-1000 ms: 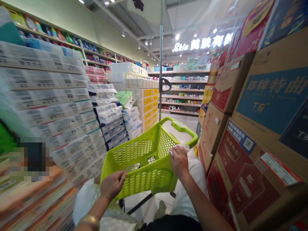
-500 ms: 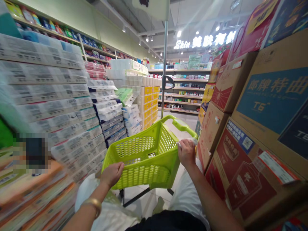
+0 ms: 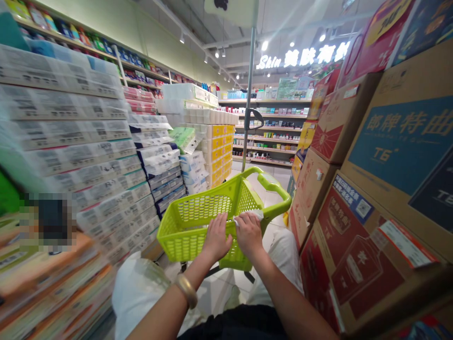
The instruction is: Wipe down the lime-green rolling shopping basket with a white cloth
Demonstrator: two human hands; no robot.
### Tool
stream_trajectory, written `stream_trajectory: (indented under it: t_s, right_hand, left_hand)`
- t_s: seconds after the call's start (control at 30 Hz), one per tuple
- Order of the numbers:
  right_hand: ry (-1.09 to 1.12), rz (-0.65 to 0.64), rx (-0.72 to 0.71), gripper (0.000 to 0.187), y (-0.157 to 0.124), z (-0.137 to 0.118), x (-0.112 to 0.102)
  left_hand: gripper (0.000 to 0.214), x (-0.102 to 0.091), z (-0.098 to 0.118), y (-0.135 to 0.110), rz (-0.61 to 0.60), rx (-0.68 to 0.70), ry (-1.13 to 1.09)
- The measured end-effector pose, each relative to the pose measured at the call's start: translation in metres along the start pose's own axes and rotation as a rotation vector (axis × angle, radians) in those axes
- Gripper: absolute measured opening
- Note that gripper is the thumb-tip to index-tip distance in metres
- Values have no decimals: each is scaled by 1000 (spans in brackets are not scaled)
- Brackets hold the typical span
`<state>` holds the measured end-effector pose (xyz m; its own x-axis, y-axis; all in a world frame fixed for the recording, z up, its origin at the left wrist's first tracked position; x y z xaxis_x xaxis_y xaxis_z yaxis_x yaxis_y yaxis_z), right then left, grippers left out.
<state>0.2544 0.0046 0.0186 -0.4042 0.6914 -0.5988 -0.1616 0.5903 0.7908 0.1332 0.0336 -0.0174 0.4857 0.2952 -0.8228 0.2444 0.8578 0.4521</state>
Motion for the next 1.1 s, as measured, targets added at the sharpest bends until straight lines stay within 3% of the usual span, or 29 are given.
stream_trajectory:
  t_s: [0.1, 0.2, 0.43, 0.57, 0.8, 1.1]
  right_hand:
    - [20, -18, -27, 17, -1, 3, -2]
    - [30, -7, -36, 19, -2, 16, -13]
    - [-88, 175, 105, 22, 13, 89, -61]
    - [-209, 161, 160, 25, 24, 112, -71]
    - [-295, 65, 159, 29, 30, 106, -67]
    - [-232, 114, 120, 25, 18, 80, -73]
  left_hand:
    - [68, 16, -1, -3, -72, -39, -30]
    - [64, 16, -3, -8, -62, -2, -75]
    - [60, 12, -6, -14, -52, 29, -154]
    - [61, 12, -3, -20, -48, 29, -160]
    - [64, 6, -6, -27, -26, 44, -164]
    - [58, -7, -23, -25, -9, 53, -160]
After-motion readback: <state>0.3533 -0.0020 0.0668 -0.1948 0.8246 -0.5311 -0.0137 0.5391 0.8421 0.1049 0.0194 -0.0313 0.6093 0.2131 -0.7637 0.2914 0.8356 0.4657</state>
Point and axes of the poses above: each hand's wrist, its own y-axis towards the middle knuckle, its own x-axis out of the palm, z = x × y, the point moved 6 cm from there along y, towards the middle knuckle, and after that the axes turned 5 degrees about -x, right-handed, at the moved point
